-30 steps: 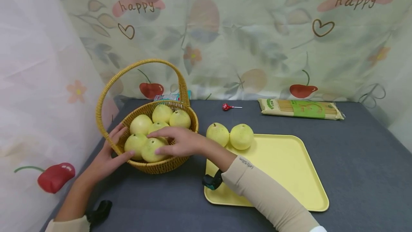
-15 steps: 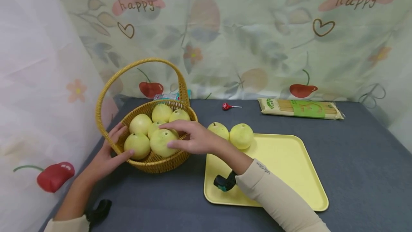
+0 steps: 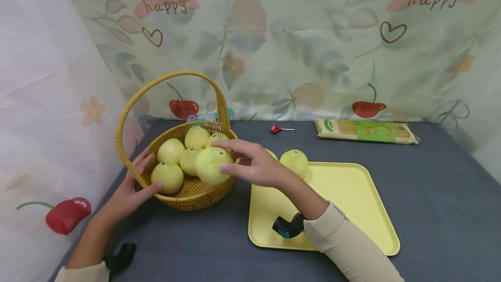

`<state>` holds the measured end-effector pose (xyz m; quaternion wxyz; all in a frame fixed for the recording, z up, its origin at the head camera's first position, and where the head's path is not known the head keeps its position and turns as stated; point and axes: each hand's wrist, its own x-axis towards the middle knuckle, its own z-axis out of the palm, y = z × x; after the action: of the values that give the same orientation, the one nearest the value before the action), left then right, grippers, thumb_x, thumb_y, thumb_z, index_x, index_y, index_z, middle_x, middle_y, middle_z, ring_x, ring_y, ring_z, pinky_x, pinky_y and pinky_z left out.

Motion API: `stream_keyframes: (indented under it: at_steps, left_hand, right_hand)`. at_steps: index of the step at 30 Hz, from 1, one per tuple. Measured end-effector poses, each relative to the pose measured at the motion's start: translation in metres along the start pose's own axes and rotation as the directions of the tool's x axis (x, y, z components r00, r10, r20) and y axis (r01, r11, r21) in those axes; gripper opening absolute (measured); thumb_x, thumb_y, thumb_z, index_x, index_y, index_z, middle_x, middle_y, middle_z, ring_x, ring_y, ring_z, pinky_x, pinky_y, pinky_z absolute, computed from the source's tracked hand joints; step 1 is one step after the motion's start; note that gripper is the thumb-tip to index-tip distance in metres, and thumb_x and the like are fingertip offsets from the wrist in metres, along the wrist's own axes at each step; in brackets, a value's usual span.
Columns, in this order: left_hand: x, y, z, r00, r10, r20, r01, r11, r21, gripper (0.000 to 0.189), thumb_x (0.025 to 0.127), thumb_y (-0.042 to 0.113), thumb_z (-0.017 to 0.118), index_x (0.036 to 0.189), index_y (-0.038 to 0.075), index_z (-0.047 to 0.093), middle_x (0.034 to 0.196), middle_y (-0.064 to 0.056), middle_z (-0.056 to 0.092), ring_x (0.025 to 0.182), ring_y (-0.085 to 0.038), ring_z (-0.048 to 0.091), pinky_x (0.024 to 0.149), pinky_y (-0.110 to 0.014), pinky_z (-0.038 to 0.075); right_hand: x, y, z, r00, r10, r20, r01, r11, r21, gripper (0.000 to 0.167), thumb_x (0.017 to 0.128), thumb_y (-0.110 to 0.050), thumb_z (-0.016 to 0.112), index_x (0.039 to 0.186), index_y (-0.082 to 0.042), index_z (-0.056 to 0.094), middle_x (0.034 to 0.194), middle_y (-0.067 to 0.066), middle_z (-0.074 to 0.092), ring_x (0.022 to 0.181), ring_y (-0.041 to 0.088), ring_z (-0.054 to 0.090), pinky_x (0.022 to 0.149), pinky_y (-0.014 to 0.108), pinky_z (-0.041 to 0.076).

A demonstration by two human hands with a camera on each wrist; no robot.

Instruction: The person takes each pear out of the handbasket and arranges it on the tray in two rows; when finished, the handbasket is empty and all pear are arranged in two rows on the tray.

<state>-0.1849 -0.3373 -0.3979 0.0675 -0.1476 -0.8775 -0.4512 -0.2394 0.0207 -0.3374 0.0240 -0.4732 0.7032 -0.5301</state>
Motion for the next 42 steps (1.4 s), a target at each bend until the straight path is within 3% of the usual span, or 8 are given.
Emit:
stream_keyframes:
  at_steps: [4, 11, 27, 31, 36, 42]
  left_hand:
    - [0.000, 0.001, 0.000, 1.000, 0.001, 0.003, -0.001, 1.000, -0.002, 0.080, 0.093, 0.012, 0.069, 0.158, 0.004, 0.024, 0.166, -0.014, 0.004, 0.146, -0.047, 0.006, 0.101, -0.076, 0.017]
    - [0.000, 0.001, -0.001, 1.000, -0.001, 0.003, 0.001, 1.000, 0.000, 0.080, 0.094, 0.013, 0.069, 0.159, 0.004, 0.023, 0.166, -0.014, 0.003, 0.147, -0.047, 0.004, 0.102, -0.075, 0.016]
    - [0.001, 0.003, -0.002, 1.000, -0.016, 0.007, 0.016, 1.000, 0.017, 0.080, 0.094, 0.014, 0.069, 0.159, 0.005, 0.023, 0.166, -0.013, 0.003, 0.146, -0.047, 0.006, 0.101, -0.075, 0.019]
    - [0.001, 0.001, -0.001, 1.000, -0.007, 0.011, 0.007, 1.000, 0.021, 0.081, 0.094, 0.016, 0.069, 0.159, 0.005, 0.022, 0.166, -0.013, 0.003, 0.147, -0.046, 0.006, 0.101, -0.076, 0.019]
    - [0.001, 0.000, -0.001, 1.000, -0.006, 0.001, 0.006, 1.000, 0.024, 0.081, 0.094, 0.015, 0.069, 0.159, 0.005, 0.023, 0.166, -0.014, 0.004, 0.146, -0.047, 0.006, 0.101, -0.076, 0.019]
    - [0.001, 0.000, 0.000, 1.000, -0.014, 0.003, 0.014, 1.000, 0.018, 0.081, 0.094, 0.015, 0.069, 0.159, 0.005, 0.023, 0.166, -0.013, 0.004, 0.147, -0.046, 0.006, 0.101, -0.075, 0.019]
  right_hand:
    - [-0.007, -0.003, -0.007, 1.000, -0.001, 0.000, 0.001, 1.000, -0.008, 0.049, 0.096, -0.009, 0.068, 0.143, -0.007, 0.055, 0.137, 0.005, 0.057, 0.108, 0.018, 0.063, 0.084, 0.037, 0.054]
    - [-0.017, -0.005, -0.020, 0.998, 0.051, -0.030, -0.052, 0.998, -0.032, 0.049, 0.097, -0.020, 0.068, 0.144, -0.009, 0.056, 0.142, 0.005, 0.055, 0.104, 0.019, 0.065, 0.078, 0.041, 0.054]
    - [-0.041, -0.011, -0.059, 0.990, 0.136, -0.020, -0.137, 0.989, -0.060, 0.048, 0.099, -0.021, 0.065, 0.145, -0.011, 0.054, 0.139, 0.006, 0.057, 0.107, 0.023, 0.066, 0.085, 0.043, 0.053]
    - [-0.051, -0.014, -0.071, 0.987, 0.160, -0.020, -0.161, 0.982, -0.094, 0.047, 0.099, -0.017, 0.066, 0.144, -0.011, 0.055, 0.144, 0.007, 0.053, 0.109, 0.023, 0.064, 0.089, 0.046, 0.051]
    - [-0.064, -0.017, -0.088, 0.981, 0.191, -0.029, -0.193, 0.973, -0.125, 0.048, 0.098, -0.013, 0.066, 0.145, -0.010, 0.054, 0.151, 0.008, 0.045, 0.104, 0.024, 0.064, 0.085, 0.041, 0.052]
    - [-0.079, -0.020, -0.110, 0.968, 0.244, -0.056, -0.250, 0.953, -0.174, 0.047, 0.099, -0.014, 0.065, 0.145, -0.011, 0.054, 0.137, 0.007, 0.055, 0.104, 0.024, 0.065, 0.083, 0.037, 0.053]
